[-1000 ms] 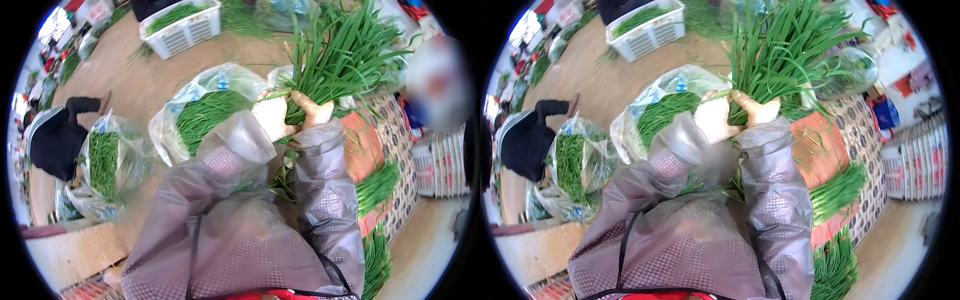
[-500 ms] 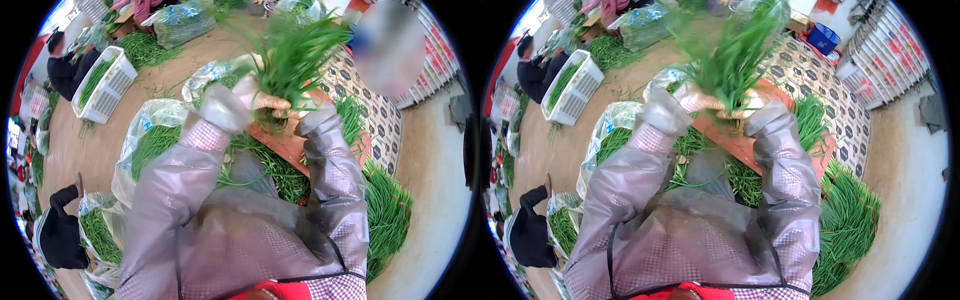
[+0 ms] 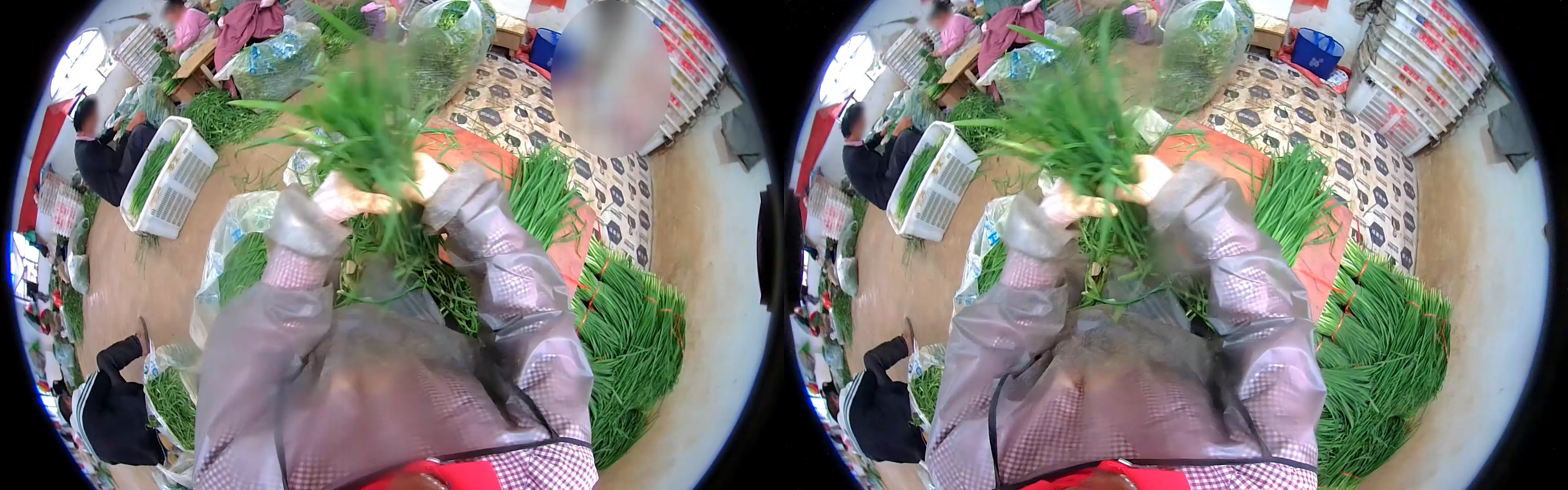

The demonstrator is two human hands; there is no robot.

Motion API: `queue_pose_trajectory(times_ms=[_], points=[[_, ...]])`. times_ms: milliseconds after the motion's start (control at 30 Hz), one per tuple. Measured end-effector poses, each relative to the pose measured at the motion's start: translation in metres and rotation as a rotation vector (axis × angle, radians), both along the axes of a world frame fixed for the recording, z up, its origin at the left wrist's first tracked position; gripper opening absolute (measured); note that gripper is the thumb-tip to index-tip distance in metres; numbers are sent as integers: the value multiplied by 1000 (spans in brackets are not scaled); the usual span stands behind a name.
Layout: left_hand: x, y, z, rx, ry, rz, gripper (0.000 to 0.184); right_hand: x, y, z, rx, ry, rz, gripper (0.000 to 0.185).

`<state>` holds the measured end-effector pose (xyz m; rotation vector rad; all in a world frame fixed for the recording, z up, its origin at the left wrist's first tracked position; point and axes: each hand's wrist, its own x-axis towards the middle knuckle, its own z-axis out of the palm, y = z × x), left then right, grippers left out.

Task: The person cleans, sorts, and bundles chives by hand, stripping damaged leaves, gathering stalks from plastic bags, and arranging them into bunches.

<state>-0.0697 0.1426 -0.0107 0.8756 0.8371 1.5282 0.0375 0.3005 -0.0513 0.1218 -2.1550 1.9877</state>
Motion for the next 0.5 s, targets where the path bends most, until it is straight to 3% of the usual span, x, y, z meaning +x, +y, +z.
queue_pose_trajectory(times_ms=[33, 133, 200, 233, 300, 333, 367, 500], points=[[9, -10, 7, 32, 517, 195, 68, -1, -3, 6, 27, -34, 93, 48], [45, -32, 29, 125, 166, 276, 78, 1, -27, 16, 30, -42, 206, 47], [55, -53, 30, 54, -44, 289, 75, 2, -52, 20, 16, -48, 276, 47], [64, -58, 34, 126, -74, 359, 69, 1, -63, 19, -1, -51, 305, 46], [49, -76, 28, -86, 48, 336, 55, 4, -84, 16, -84, -73, 355, 46], [48, -85, 17, -56, -81, 389, 38, 6, -98, 9, -184, -24, 324, 53], [44, -91, 9, 67, -63, 521, 25, 13, -97, 15, -197, -292, 508, 58], [21, -153, 8, 97, -332, 915, 18, 34, -119, -56, 4, -272, 687, 71]])
